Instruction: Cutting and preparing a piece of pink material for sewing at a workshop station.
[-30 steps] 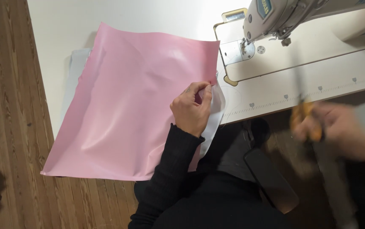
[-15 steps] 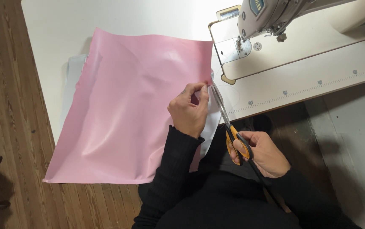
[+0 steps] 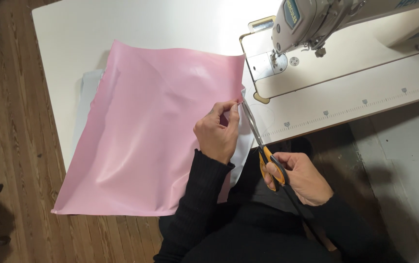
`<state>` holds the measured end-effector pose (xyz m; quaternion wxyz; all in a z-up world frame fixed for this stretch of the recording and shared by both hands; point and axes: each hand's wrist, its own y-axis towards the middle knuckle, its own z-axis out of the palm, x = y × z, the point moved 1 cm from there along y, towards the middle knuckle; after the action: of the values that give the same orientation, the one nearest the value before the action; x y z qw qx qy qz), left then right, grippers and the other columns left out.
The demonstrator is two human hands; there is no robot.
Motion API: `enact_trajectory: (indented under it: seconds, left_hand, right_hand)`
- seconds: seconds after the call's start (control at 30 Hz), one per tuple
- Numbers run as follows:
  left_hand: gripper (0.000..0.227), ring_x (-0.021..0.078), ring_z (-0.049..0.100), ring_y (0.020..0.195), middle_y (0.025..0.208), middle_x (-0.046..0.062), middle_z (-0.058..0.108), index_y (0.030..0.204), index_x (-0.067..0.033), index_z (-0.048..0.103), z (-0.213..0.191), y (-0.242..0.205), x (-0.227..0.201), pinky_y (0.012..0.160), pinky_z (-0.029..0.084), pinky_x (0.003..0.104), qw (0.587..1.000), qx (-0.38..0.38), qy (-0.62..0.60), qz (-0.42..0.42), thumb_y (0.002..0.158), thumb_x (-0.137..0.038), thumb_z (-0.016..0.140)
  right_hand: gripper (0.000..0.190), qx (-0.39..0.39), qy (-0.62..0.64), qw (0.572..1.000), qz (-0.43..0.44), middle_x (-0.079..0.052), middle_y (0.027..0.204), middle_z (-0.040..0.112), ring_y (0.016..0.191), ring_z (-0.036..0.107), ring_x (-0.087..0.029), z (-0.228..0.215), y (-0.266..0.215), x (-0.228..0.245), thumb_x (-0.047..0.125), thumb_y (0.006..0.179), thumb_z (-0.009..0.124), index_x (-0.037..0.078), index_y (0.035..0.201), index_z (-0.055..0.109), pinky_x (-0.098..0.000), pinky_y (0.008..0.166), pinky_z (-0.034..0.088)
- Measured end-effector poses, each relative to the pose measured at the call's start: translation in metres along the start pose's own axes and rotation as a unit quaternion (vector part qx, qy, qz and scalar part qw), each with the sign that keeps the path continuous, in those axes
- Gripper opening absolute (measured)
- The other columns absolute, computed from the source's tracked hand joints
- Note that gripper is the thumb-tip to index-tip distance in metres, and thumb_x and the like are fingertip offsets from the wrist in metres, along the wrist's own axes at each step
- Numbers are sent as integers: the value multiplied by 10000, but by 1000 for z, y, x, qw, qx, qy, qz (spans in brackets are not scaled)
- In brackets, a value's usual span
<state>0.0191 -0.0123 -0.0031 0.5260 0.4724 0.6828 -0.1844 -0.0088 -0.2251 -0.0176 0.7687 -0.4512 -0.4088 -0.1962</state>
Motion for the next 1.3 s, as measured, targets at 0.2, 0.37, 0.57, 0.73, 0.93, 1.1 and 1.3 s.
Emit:
enact_trajectory:
  seconds: [0.2,0.37,0.57,0.73,0.93,1.1,1.3]
  left_hand:
    - [120,106,633,552,680,34,703,1015,-85,767,0,-1,1,562,519,274,1000,17,-15,-4,952,-175,719]
    - [112,87,677,586,749,22,747,996,-82,755,-2,-2,0,569,544,263,1000,21,-15,3,941,-170,714]
    - [116,109,616,540,711,26,723,993,-87,770,-3,0,-1,550,518,275,999,6,-30,-40,942,-165,702]
    - [99,100,604,533,695,26,700,966,-93,754,2,-7,1,549,503,273,1000,19,-6,-15,947,-179,708]
    - [109,90,595,524,663,18,682,976,-91,756,1,-7,-1,543,498,273,999,18,-16,-27,952,-183,703]
    - [117,70,585,510,635,9,661,964,-87,756,2,-3,1,525,488,264,999,8,-16,-32,951,-191,704]
    - [123,73,559,493,607,1,646,961,-82,760,3,-3,2,509,460,262,999,17,-28,-44,957,-189,698]
  right_hand:
    - [247,-15,-8,1000,-7,-71,711,681,615,612,-117,0,4,-5,206,925,715,-40,909,700,-259,582,506]
    - [225,-60,-51,997,8,-63,689,694,595,626,-108,3,5,-2,180,884,745,-43,911,728,-245,566,502]
    - [162,-68,-97,993,5,-40,664,662,577,598,-87,-20,0,-5,126,875,762,-28,908,725,-229,548,476]
    - [157,-57,-103,993,15,-46,655,671,575,613,-95,-31,-5,-9,123,872,759,-25,878,709,-234,555,488]
    - [187,-24,-85,996,12,-55,663,682,582,618,-102,-30,1,-14,151,881,741,-31,869,700,-239,566,490]
    - [212,-26,-64,998,2,-58,677,674,593,614,-100,-29,4,-11,166,896,740,-41,881,700,-240,571,489]
    - [201,-31,-51,998,1,-49,692,679,595,622,-100,-26,4,-11,169,889,739,-29,901,701,-246,562,498]
